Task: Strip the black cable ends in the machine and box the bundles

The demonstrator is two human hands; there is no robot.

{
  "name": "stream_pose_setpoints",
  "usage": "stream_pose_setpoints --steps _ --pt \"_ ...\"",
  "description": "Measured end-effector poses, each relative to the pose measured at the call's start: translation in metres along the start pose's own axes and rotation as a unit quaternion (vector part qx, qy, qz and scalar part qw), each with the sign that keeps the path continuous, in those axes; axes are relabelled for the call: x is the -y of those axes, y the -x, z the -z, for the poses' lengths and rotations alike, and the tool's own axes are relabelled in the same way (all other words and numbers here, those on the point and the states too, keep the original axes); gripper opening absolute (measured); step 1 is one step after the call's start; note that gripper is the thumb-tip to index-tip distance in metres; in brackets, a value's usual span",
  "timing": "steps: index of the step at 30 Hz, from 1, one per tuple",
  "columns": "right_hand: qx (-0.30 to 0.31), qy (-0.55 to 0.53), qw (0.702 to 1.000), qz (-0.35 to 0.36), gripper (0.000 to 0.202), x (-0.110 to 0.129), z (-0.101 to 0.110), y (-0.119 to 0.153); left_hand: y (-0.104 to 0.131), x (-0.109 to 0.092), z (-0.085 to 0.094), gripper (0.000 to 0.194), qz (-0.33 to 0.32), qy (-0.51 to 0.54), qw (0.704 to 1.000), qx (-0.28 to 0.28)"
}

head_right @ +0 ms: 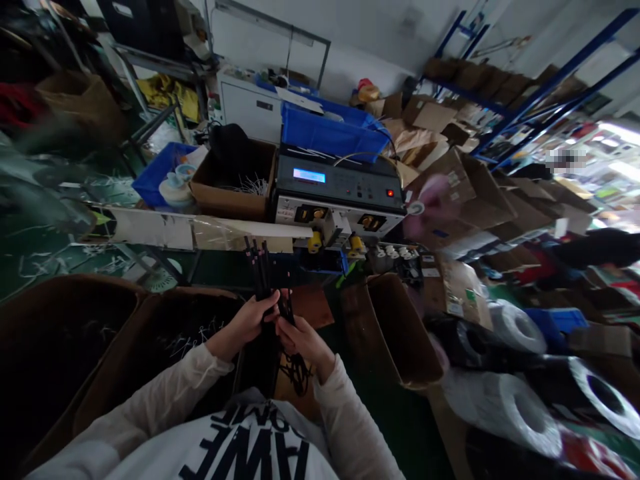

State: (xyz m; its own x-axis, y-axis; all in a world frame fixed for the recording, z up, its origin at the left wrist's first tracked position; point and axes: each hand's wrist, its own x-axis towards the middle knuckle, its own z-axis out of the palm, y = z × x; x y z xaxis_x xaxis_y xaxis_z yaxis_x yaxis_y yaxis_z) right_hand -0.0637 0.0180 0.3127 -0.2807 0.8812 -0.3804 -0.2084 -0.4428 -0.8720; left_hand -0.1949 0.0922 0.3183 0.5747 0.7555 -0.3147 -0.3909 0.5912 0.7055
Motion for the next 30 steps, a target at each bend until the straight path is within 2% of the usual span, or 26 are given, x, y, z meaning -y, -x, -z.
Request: stream_pose_setpoints --steps 4,8,11,13,15,17,20,22,24,26,30 --pt "0.005 0.046 0.999 0.004 0.039 -0.002 0.007 0.002 -0.004 -0.001 0.006 0.044 -0.030 0.017 0.998 -0.046" --pt "0.028 0.090 0.995 0.017 0.041 -0.002 0.024 -0.002 -0.007 0.009 0.007 0.042 -0.047 -0.008 0.997 -0.052" --pt "0.094 0.128 0.987 0.024 0.042 -0.003 0.051 -0.011 -0.015 0.028 0.003 0.040 -0.065 -0.028 0.996 -0.063" --pt "0.137 0.122 0.983 0.011 0.042 -0.006 0.074 -0.019 -0.025 0.043 -0.003 0.038 -0.084 -0.043 0.992 -0.085" --pt "0.155 0.097 0.983 0.003 0.040 -0.012 0.099 -0.026 -0.038 0.058 -0.011 0.035 -0.113 -0.051 0.986 -0.113" --pt "0.136 0.065 0.988 0.020 0.037 -0.020 0.123 -0.031 -0.052 0.071 -0.019 0.032 -0.144 -0.053 0.978 -0.144" --pt "0.059 0.007 0.997 0.045 0.034 -0.033 0.152 -0.038 -0.071 0.090 -0.029 0.028 -0.200 -0.039 0.962 -0.180" --pt "0.011 -0.052 0.998 0.038 0.034 -0.042 0.170 -0.044 -0.079 0.099 -0.030 0.026 -0.231 -0.025 0.956 -0.182" --pt "-0.019 -0.117 0.992 0.039 0.034 -0.050 0.189 -0.052 -0.083 0.106 -0.026 0.025 -0.237 -0.008 0.957 -0.167" --pt "-0.040 -0.161 0.983 0.080 0.031 -0.058 0.210 -0.060 -0.082 0.109 -0.017 0.025 -0.231 0.009 0.963 -0.139" --pt "-0.023 -0.203 0.964 0.170 0.021 -0.074 0.247 -0.076 -0.077 0.114 0.005 0.024 -0.243 0.020 0.968 -0.061"
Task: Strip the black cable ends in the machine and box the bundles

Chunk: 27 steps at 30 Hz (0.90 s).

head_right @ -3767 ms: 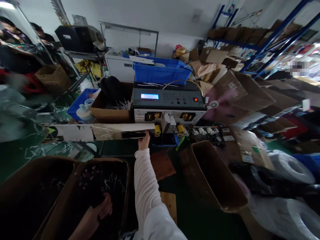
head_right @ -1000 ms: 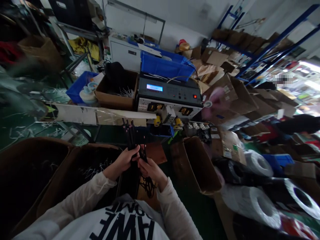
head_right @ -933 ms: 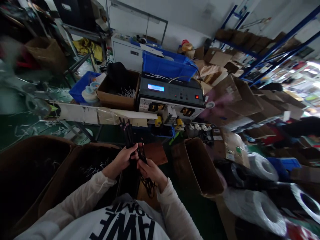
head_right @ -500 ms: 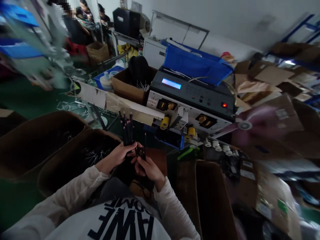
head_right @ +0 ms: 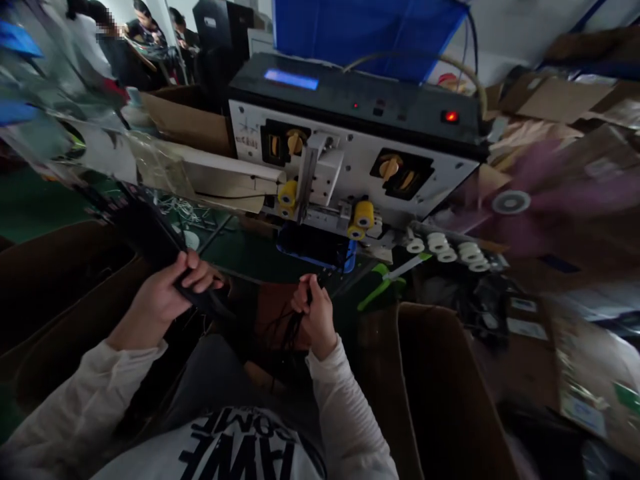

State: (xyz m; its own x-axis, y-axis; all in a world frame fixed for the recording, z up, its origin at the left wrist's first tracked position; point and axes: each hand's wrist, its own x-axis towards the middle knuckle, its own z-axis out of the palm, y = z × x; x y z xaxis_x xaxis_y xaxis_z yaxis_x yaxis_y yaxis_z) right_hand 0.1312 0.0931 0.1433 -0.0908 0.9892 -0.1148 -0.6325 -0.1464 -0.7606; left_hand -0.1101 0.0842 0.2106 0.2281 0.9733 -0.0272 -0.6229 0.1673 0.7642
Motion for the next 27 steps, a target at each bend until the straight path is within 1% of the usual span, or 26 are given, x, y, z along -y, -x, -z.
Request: stream_pose_setpoints --steps 2,4,6,8,9,11,13,15,17,19,21,23,25,27 --pt "0.027 -0.003 1.000 0.002 0.020 -0.006 0.015 -0.004 0.001 0.004 0.010 0.023 -0.006 0.000 1.000 0.018" --pt "0.038 0.023 0.999 0.001 0.021 -0.011 0.025 -0.006 0.003 0.012 0.019 0.020 -0.001 -0.014 1.000 0.024" --pt "0.039 0.059 0.997 0.004 0.022 -0.014 0.030 -0.004 0.007 0.021 0.027 0.015 0.009 -0.042 0.999 0.024" --pt "0.044 0.087 0.995 0.008 0.021 -0.013 0.029 0.002 0.012 0.031 0.031 0.012 0.025 -0.063 0.998 0.014" --pt "0.055 0.096 0.994 0.007 0.021 -0.010 0.026 0.005 0.015 0.037 0.031 0.012 0.037 -0.068 0.997 0.007" --pt "0.096 0.101 0.990 -0.004 0.020 -0.005 0.014 0.014 0.019 0.053 0.029 0.018 0.069 -0.077 0.995 -0.011" --pt "0.153 0.093 0.983 -0.026 0.019 -0.001 -0.005 0.024 0.020 0.072 0.023 0.024 0.106 -0.080 0.991 -0.029" --pt "0.210 0.089 0.972 -0.052 0.018 -0.002 -0.025 0.033 0.021 0.092 0.016 0.028 0.137 -0.057 0.988 -0.039" --pt "0.248 0.103 0.961 -0.068 0.019 -0.005 -0.044 0.040 0.023 0.109 0.009 0.026 0.144 -0.020 0.989 -0.042" --pt "0.260 0.138 0.953 -0.065 0.020 -0.010 -0.056 0.044 0.030 0.121 0.004 0.023 0.140 0.006 0.990 -0.035" --pt "0.256 0.194 0.946 -0.036 0.021 -0.014 -0.061 0.044 0.042 0.127 0.002 0.024 0.140 0.023 0.990 -0.023" --pt "0.242 0.276 0.930 0.016 0.025 -0.016 -0.059 0.040 0.055 0.130 0.004 0.029 0.151 0.040 0.988 -0.011" --pt "0.228 0.370 0.897 0.086 0.027 -0.019 -0.055 0.033 0.066 0.131 0.009 0.033 0.161 0.040 0.986 -0.004" --pt "0.217 0.436 0.860 0.154 0.027 -0.024 -0.051 0.026 0.072 0.132 0.013 0.036 0.165 0.035 0.986 0.005"
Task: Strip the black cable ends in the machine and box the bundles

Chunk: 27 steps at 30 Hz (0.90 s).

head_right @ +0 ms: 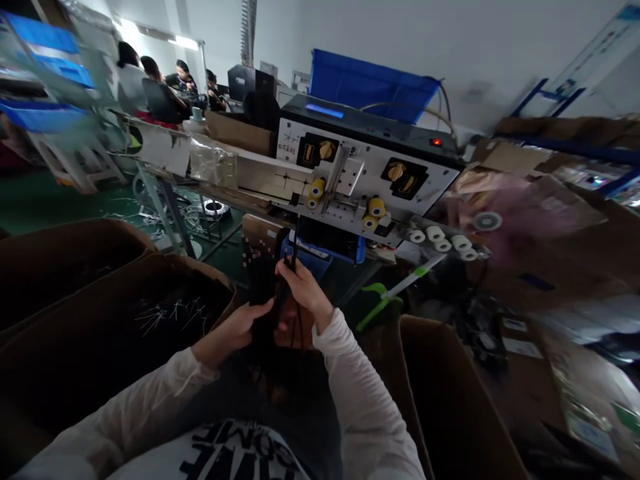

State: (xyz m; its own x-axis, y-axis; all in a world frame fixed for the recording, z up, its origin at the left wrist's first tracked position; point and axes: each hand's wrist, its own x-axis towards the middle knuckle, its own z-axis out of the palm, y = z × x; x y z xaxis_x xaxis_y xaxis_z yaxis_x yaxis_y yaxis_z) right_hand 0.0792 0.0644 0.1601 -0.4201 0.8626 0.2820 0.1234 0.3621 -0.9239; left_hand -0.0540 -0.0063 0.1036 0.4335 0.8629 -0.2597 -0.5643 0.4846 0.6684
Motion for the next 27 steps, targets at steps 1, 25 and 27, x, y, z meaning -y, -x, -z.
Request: stream_pose_setpoints --steps 1,25,27 --pt "-0.007 0.027 0.999 0.018 0.026 -0.004 -0.001 -0.002 0.002 0.001 0.001 0.036 -0.003 0.003 1.000 0.005" --pt "0.038 -0.147 0.988 0.008 0.049 -0.060 0.004 0.020 0.012 -0.030 0.017 0.025 -0.101 -0.121 0.987 0.011" --pt "0.078 -0.137 0.987 -0.034 0.045 -0.095 -0.002 0.046 0.016 -0.049 0.013 0.020 -0.142 -0.139 0.980 0.008"
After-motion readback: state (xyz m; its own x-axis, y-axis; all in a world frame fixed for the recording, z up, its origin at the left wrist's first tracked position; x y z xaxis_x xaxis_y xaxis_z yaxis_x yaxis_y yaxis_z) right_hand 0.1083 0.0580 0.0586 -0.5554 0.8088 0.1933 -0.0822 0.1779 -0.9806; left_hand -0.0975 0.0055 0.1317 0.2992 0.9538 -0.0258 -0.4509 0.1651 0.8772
